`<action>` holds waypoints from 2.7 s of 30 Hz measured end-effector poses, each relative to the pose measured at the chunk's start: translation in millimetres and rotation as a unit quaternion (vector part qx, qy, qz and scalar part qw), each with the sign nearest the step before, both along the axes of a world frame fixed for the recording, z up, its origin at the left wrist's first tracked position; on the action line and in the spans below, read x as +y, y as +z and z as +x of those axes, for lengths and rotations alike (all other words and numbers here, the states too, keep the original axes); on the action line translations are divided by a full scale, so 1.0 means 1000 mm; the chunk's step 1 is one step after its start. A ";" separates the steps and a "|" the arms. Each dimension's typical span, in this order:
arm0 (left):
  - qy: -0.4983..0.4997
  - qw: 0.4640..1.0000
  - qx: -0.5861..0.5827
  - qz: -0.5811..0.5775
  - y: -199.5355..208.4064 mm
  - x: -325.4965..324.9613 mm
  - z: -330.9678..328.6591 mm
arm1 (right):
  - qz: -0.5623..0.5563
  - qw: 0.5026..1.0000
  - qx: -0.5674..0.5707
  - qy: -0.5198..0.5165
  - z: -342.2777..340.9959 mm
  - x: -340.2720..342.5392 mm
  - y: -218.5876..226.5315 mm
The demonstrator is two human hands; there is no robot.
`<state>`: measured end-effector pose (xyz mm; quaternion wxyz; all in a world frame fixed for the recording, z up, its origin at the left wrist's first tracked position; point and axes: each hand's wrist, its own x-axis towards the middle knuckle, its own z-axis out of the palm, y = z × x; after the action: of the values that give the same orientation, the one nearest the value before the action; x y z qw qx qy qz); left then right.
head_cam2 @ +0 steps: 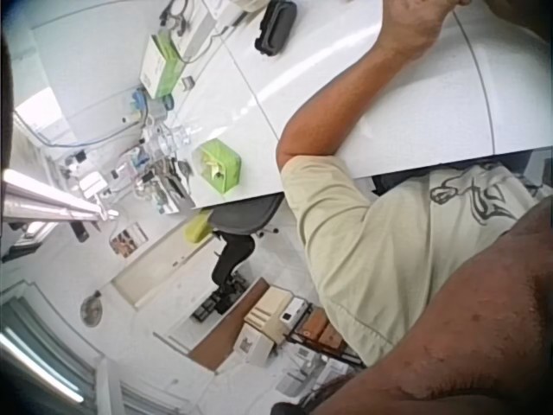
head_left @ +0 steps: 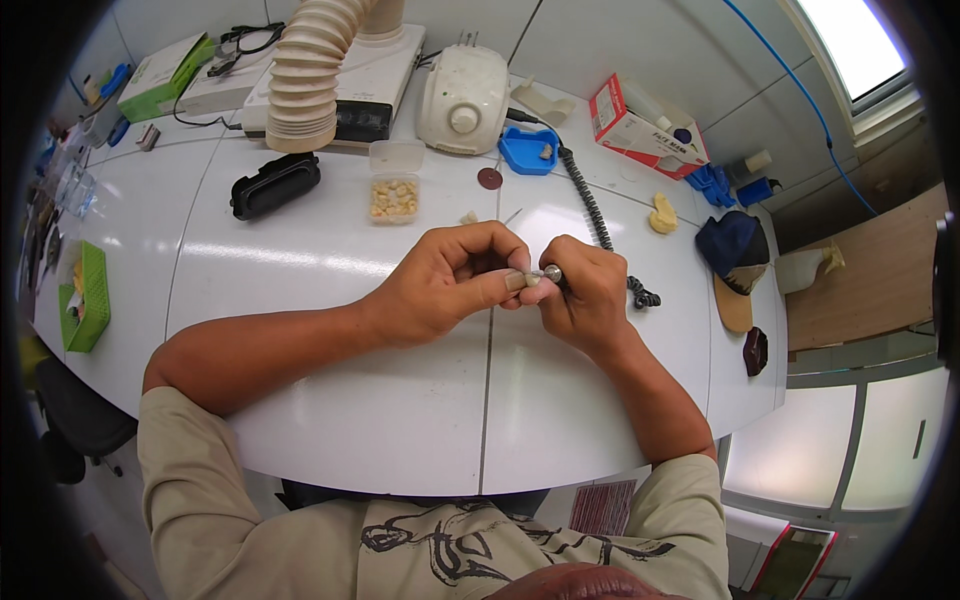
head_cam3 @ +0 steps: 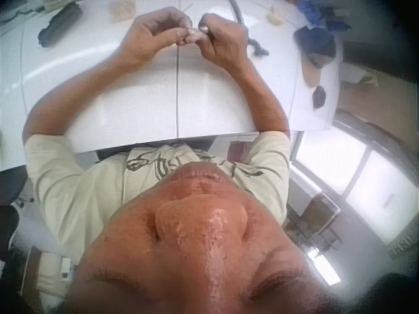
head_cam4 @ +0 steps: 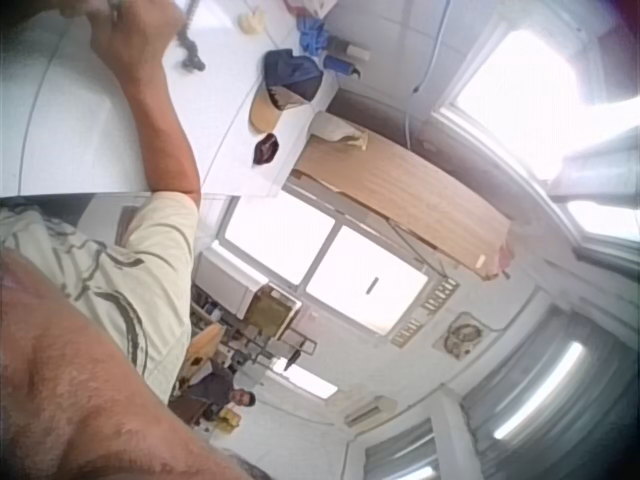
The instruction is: The person uses a rotary tool to polish a dental crown, holding the crown between their fingers and moving the tool head across its surfaces.
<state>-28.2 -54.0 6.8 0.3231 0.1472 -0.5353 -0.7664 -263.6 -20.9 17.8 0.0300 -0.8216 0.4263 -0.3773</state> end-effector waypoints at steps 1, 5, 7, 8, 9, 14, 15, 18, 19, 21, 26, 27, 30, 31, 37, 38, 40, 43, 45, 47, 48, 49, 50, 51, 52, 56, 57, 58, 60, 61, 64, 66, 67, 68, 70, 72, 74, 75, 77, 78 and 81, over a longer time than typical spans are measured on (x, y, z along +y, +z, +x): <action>0.003 1.000 -0.003 -0.002 0.000 0.000 0.000 | 0.000 1.000 -0.001 0.001 0.001 0.000 -0.001; 0.004 1.000 -0.009 -0.007 -0.001 0.000 0.001 | 0.000 1.000 -0.012 -0.001 0.001 0.000 -0.002; 0.005 1.000 -0.006 -0.007 -0.002 0.000 0.001 | 0.000 1.000 -0.012 0.000 0.001 0.000 -0.002; 0.007 1.000 -0.004 -0.008 -0.002 0.000 0.001 | 0.001 1.000 -0.011 0.000 0.001 0.000 -0.002; 0.007 1.000 -0.004 -0.008 -0.002 0.000 0.001 | 0.001 1.000 -0.009 0.000 0.001 0.000 -0.002; 0.007 1.000 -0.002 -0.003 0.000 0.001 0.000 | -0.002 1.000 -0.010 -0.004 0.000 0.000 -0.001; 0.006 1.000 -0.002 -0.002 0.000 0.001 0.000 | 0.000 1.000 -0.009 -0.006 0.001 0.000 -0.001; 0.008 1.000 -0.010 0.000 0.003 0.002 0.001 | 0.004 1.000 -0.012 -0.002 0.003 0.000 -0.001; 0.015 1.000 -0.009 0.006 0.004 0.003 0.002 | 0.005 1.000 -0.014 0.000 0.003 -0.001 -0.002; 0.016 1.000 -0.002 0.012 0.003 0.003 0.000 | 0.001 1.000 -0.012 -0.002 0.002 -0.001 -0.001; 0.008 1.000 0.006 0.008 0.000 0.002 0.000 | 0.007 1.000 -0.009 -0.001 0.002 0.001 0.001; 0.008 1.000 0.007 0.009 0.001 0.002 0.000 | 0.005 1.000 -0.010 -0.001 0.002 0.001 0.001; 0.007 1.000 0.001 0.000 0.002 0.002 0.001 | 0.008 1.000 -0.015 -0.001 0.003 0.001 0.001; 0.009 1.000 0.001 0.003 0.003 0.003 0.001 | 0.009 1.000 -0.015 -0.001 0.003 0.000 0.000; 0.006 1.000 0.004 -0.011 -0.002 0.000 0.002 | 0.010 1.000 -0.012 -0.007 0.002 0.001 0.000; 0.005 1.000 -0.001 -0.020 -0.003 -0.001 0.002 | 0.012 1.000 -0.011 -0.006 0.003 0.001 0.001; 0.008 1.000 0.001 -0.023 -0.003 0.000 0.002 | 0.014 1.000 -0.010 -0.006 0.003 0.001 0.001; 0.009 1.000 0.007 -0.018 -0.002 0.001 0.001 | 0.010 1.000 -0.010 -0.005 0.002 0.001 0.001; 0.010 1.000 0.008 -0.006 0.000 0.002 0.000 | 0.012 1.000 -0.008 -0.010 0.001 0.001 0.000; 0.017 1.000 -0.002 -0.013 0.002 0.004 0.001 | 0.004 1.000 0.001 -0.008 0.001 0.002 0.002; 0.018 1.000 -0.002 -0.011 0.002 0.004 0.001 | -0.004 1.000 0.011 -0.005 0.001 0.003 0.002; 0.022 1.000 0.000 -0.013 0.002 0.004 0.001 | -0.002 1.000 0.011 -0.005 0.002 0.002 0.002; 0.024 1.000 0.002 -0.012 0.001 0.004 0.001 | 0.002 1.000 -0.002 -0.009 0.003 0.002 0.000; 0.023 1.000 0.001 -0.007 0.000 0.004 0.001 | 0.006 1.000 -0.014 -0.014 0.004 0.001 -0.002; 0.023 1.000 0.001 -0.014 0.000 0.002 0.000 | 0.011 1.000 -0.015 -0.015 0.004 0.001 0.000; 0.027 1.000 0.005 -0.013 -0.003 0.002 -0.002 | 0.012 1.000 -0.011 -0.009 0.003 0.000 0.000; 0.026 1.000 0.003 -0.008 -0.004 0.003 -0.001 | 0.012 1.000 -0.012 -0.003 0.002 0.000 0.000; 0.028 1.000 0.000 -0.009 -0.004 0.003 0.000 | 0.016 1.000 -0.009 -0.008 0.002 0.001 -0.002; 0.028 0.999 0.002 -0.015 -0.004 0.002 -0.001 | 0.014 1.000 -0.010 -0.006 0.002 0.001 -0.002; 0.028 1.000 0.002 -0.015 -0.005 0.003 -0.001 | 0.012 1.000 -0.014 -0.003 0.002 0.001 -0.002; 0.026 1.000 0.006 -0.012 -0.002 0.003 0.001 | 0.009 1.000 -0.009 -0.014 0.003 0.001 -0.001; 0.023 1.000 0.011 -0.006 -0.001 0.004 0.000 | 0.006 1.000 -0.002 -0.013 0.001 0.001 0.000; 0.021 1.000 0.006 -0.004 -0.001 0.004 0.000 | 0.004 1.000 0.004 -0.012 0.001 0.001 0.000; 0.021 1.000 0.001 -0.002 0.000 0.003 0.000 | 0.002 1.000 0.005 -0.011 0.001 0.001 0.000; 0.026 1.000 0.006 -0.014 0.001 0.002 0.000 | 0.012 1.000 -0.012 -0.011 0.002 0.000 0.000; 0.029 0.999 0.009 -0.022 0.000 0.002 0.000 | 0.014 1.000 -0.015 -0.010 0.003 0.001 0.000; 0.024 0.999 0.008 -0.023 -0.001 0.002 0.001 | 0.017 1.000 -0.018 -0.010 0.003 0.001 0.000; 0.024 0.999 0.008 -0.023 -0.001 0.002 0.000 | 0.011 1.000 -0.012 -0.008 0.004 0.001 0.001; 0.029 0.999 0.013 -0.017 -0.001 0.003 0.000 | 0.005 1.000 -0.006 -0.007 0.004 0.002 0.002; 0.029 0.999 0.013 -0.017 -0.002 0.002 0.000 | 0.006 1.000 -0.010 -0.011 0.005 0.002 0.002; 0.029 0.999 0.014 -0.026 -0.004 0.001 0.000 | 0.005 1.000 -0.012 -0.016 0.005 0.001 0.001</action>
<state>-28.6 -52.8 2.4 0.3559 0.1435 -0.5460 -0.7447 -258.5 -19.9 18.3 0.0328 -0.8100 0.4407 -0.3855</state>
